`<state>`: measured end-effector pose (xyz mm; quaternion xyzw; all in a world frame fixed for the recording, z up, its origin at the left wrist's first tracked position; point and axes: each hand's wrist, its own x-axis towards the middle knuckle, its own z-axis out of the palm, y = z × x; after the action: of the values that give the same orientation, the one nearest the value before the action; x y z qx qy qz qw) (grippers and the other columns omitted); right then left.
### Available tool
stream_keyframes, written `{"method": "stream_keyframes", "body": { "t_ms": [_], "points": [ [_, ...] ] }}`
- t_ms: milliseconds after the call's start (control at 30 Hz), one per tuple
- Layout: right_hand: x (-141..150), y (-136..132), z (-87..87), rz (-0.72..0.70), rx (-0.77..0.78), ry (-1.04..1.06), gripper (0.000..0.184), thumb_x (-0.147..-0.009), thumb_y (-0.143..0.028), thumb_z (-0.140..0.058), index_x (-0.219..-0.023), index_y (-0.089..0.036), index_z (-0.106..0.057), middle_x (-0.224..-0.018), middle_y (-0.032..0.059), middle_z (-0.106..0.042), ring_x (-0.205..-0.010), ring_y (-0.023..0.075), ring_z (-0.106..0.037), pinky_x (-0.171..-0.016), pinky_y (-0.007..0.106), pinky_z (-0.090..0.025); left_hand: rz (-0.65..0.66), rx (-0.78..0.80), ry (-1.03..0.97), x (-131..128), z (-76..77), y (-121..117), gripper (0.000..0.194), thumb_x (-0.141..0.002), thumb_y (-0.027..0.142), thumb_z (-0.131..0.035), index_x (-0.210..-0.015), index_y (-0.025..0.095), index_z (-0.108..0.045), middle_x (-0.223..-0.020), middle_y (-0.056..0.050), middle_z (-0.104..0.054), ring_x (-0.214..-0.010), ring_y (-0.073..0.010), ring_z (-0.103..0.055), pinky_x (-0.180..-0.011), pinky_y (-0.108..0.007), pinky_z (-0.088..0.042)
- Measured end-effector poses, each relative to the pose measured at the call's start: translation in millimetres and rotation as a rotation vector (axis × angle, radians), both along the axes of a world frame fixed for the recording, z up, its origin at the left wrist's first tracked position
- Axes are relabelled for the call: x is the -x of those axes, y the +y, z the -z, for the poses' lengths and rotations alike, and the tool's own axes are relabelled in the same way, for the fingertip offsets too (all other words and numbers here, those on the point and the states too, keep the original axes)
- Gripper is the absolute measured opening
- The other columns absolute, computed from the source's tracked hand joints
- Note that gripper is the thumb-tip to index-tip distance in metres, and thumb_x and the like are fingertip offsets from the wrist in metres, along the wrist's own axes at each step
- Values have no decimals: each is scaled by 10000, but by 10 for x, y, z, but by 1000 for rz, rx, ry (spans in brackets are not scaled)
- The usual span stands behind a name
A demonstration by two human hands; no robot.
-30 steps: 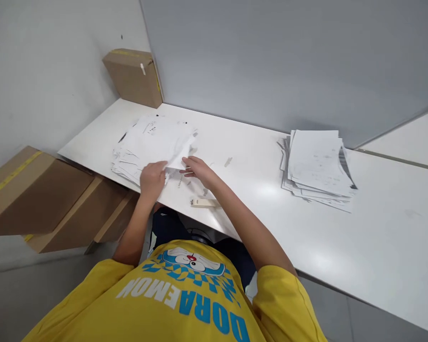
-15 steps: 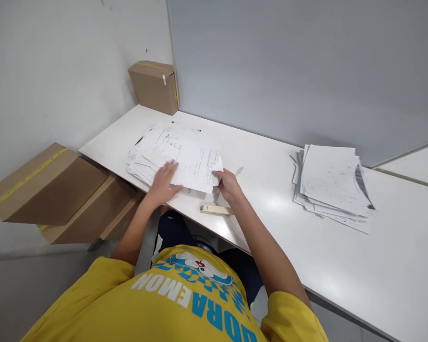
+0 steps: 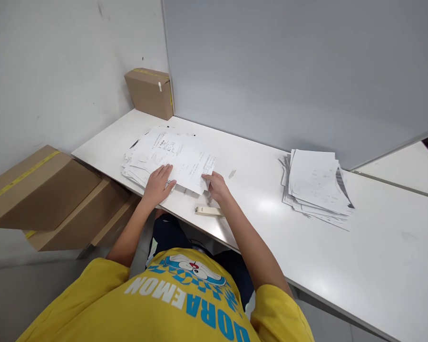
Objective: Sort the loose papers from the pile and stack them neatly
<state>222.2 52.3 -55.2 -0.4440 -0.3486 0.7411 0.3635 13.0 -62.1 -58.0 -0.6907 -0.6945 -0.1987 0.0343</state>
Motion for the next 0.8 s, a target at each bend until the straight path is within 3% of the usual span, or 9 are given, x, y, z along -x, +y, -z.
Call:
{"method": "stream_keyframes", "body": {
  "t_ms": [133,267,400,500,567,633,700,800],
  "points": [
    [-183,-35,-107,80,-93,35,164,-677,-105,-689,-812,-197,-692,-857,20,-773,-826,202,-721,-791,323,-598,-79,-34,-65,-29,-25,-10,650,-1017,495,-281,-1503,71,-368,-1555,-181,-409,-1475,-324,-326,-1184,-498,-300],
    [-523,-138,-313,-19,-352,80,274,-694,-279,-774,-959,-230,-724,-947,13,-771,-864,212,-713,-786,342,-586,-9,-170,-258,-205,-101,-18,661,-999,535,-323,-1458,73,-437,-1485,-180,-499,-1486,-337,-295,-1200,-503,-288],
    [-863,-147,-434,-103,-579,-126,292,-660,-354,-835,-899,-209,-749,-870,22,-764,-819,218,-691,-737,340,-560,187,-75,-789,-492,-183,84,655,-980,641,-304,-1431,206,-494,-1407,-106,-588,-1361,-326,-483,-1102,-473,-424],
    [-1037,-90,-452,53,-701,-212,284,-672,-373,-827,-885,-204,-747,-901,33,-762,-859,229,-686,-767,357,-551,382,-36,-1170,-729,-220,260,755,-941,743,-212,-1406,233,-520,-1354,-87,-627,-1342,-314,-509,-1074,-450,-452],
    [-1111,-64,-425,182,-769,-224,299,-694,-377,-807,-933,-210,-740,-961,42,-760,-924,238,-684,-822,376,-546,494,-117,-1259,-877,-253,395,809,-912,786,-190,-1403,231,-513,-1368,-100,-609,-1364,-307,-486,-1088,-449,-441],
    [-1161,-58,-350,251,-798,-243,313,-706,-379,-791,-962,-208,-731,-988,50,-754,-960,241,-676,-861,389,-536,543,-190,-1234,-1007,-290,521,792,-889,801,-290,-1409,237,-486,-1394,-113,-580,-1372,-308,-473,-1098,-455,-431],
    [-1191,-70,-224,271,-777,-260,327,-701,-385,-786,-964,-201,-722,-980,55,-750,-956,241,-671,-876,397,-528,525,-215,-1176,-1112,-309,627,731,-886,755,-420,-1411,248,-454,-1398,-117,-569,-1353,-300,-489,-1107,-463,-421],
    [-1206,-103,9,285,-705,-245,369,-676,-393,-792,-973,-194,-701,-1003,63,-742,-962,242,-664,-900,412,-515,479,-187,-1109,-1219,-267,742,635,-911,665,-488,-1386,249,-428,-1354,-117,-591,-1282,-280,-548,-1080,-466,-445]
  ]
}}
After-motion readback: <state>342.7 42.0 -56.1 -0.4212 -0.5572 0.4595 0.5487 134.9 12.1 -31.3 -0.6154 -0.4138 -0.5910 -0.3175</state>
